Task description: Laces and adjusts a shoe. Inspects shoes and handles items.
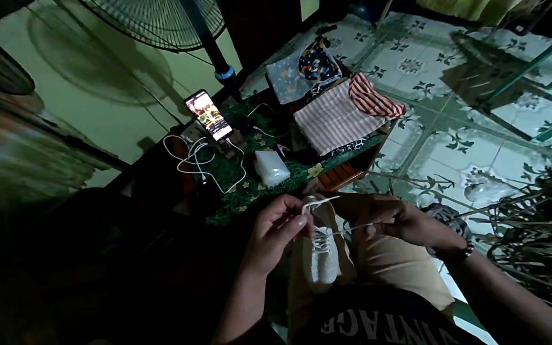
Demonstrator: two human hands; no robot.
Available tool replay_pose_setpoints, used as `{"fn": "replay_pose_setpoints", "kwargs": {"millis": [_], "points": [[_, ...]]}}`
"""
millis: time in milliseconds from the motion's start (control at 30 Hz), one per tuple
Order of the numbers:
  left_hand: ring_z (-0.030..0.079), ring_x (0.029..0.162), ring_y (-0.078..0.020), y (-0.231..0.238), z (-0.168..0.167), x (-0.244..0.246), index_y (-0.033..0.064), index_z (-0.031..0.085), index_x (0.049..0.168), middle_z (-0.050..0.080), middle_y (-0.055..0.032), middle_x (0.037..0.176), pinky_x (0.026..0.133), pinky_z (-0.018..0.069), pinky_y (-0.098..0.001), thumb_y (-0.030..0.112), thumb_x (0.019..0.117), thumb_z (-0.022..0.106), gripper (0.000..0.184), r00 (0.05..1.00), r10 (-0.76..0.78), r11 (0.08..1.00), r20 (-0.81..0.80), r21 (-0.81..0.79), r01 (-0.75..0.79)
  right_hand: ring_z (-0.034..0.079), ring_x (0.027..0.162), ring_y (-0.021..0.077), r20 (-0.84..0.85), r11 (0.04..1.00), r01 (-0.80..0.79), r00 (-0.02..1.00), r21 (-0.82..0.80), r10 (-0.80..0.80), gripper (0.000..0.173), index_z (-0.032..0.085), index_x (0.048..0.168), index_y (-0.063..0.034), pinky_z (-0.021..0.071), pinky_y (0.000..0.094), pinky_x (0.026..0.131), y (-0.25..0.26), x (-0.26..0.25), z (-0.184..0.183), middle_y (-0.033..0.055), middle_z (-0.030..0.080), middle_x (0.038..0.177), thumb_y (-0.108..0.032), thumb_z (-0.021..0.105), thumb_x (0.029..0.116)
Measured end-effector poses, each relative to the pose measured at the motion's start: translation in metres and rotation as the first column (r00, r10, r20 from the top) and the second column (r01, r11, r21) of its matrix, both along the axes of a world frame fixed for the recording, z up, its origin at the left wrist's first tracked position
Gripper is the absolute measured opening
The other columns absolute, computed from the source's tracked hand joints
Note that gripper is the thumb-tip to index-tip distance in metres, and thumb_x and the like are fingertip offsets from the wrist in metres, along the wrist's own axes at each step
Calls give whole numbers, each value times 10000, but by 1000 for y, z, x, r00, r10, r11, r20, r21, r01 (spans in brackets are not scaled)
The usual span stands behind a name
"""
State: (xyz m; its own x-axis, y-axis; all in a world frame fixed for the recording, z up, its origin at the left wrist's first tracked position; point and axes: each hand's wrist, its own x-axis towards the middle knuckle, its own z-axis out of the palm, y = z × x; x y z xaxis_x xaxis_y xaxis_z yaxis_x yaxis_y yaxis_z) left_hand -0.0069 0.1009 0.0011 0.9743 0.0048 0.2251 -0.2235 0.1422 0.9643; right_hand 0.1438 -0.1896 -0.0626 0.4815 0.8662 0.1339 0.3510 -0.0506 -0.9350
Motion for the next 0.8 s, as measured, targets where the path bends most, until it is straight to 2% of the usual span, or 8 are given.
{"fn": "replay_pose_setpoints", "kwargs": {"millis": [133,233,333,400,467,533,667,800], "points": [[670,694,-115,16,-2,-20,148,708,1065,690,3,799,703,595,-306,447,1012,562,338,997,73,996,-26,-52,-74,614,1196,144,54,999,40,998,32,-42,270,800,939,-119,501,381,1049,3,4,-1,30,718,1168,-374,714,958],[638,625,-75,31,-9,-37,141,720,1060,675,44,765,637,583,-260,493,1035,504,413,972,195,979,-127,75,-187,641,1057,55,-2,999,-5,1000,49,5,237,781,945,-89,514,297,983,4,1,-9,-15,734,1038,-308,696,979],[603,600,-56,46,-16,-52,93,699,993,661,35,774,589,552,-233,290,1051,537,262,913,273,863,-303,497,-94,651,878,-14,-78,999,-20,997,-49,16,208,764,942,-55,557,230,846,0,1,-24,-35,732,919,-249,698,972],[655,725,-121,49,-20,-55,87,728,1016,698,-18,853,699,571,-336,310,1000,650,237,815,292,692,-500,699,180,647,829,58,-89,967,-47,996,-249,25,207,755,954,-37,560,316,819,-3,0,-29,16,716,881,-232,686,966],[678,946,-197,45,-27,-54,108,761,1050,719,-63,1014,877,556,-457,333,947,730,249,762,304,534,-573,764,361,678,901,178,-115,897,-117,990,-427,75,207,755,1030,-29,554,445,873,-1,-4,-29,88,730,955,-214,688,965],[635,1101,-259,35,-34,-50,129,773,1072,670,-96,1159,976,511,-519,333,907,769,263,803,337,445,-491,835,323,694,1044,246,-133,873,-159,985,-462,109,284,728,1195,-47,544,492,971,6,-13,-30,127,727,1140,-209,705,963],[630,1115,-195,5,-41,-35,85,729,1107,657,-98,1186,967,539,-386,297,917,753,285,912,329,542,-244,840,29,672,1045,180,-148,958,-22,989,-284,-21,420,678,1249,-47,555,408,939,29,-42,-35,101,702,1180,-270,775,907],[658,1048,-180,-20,-54,-24,69,713,1112,695,-81,1101,953,544,-373,259,925,734,268,942,277,571,-192,821,-1,678,996,119,-157,981,101,979,-163,-127,393,655,1158,-9,561,325,927,51,-59,-44,73,708,1064,-279,781,903]]}}
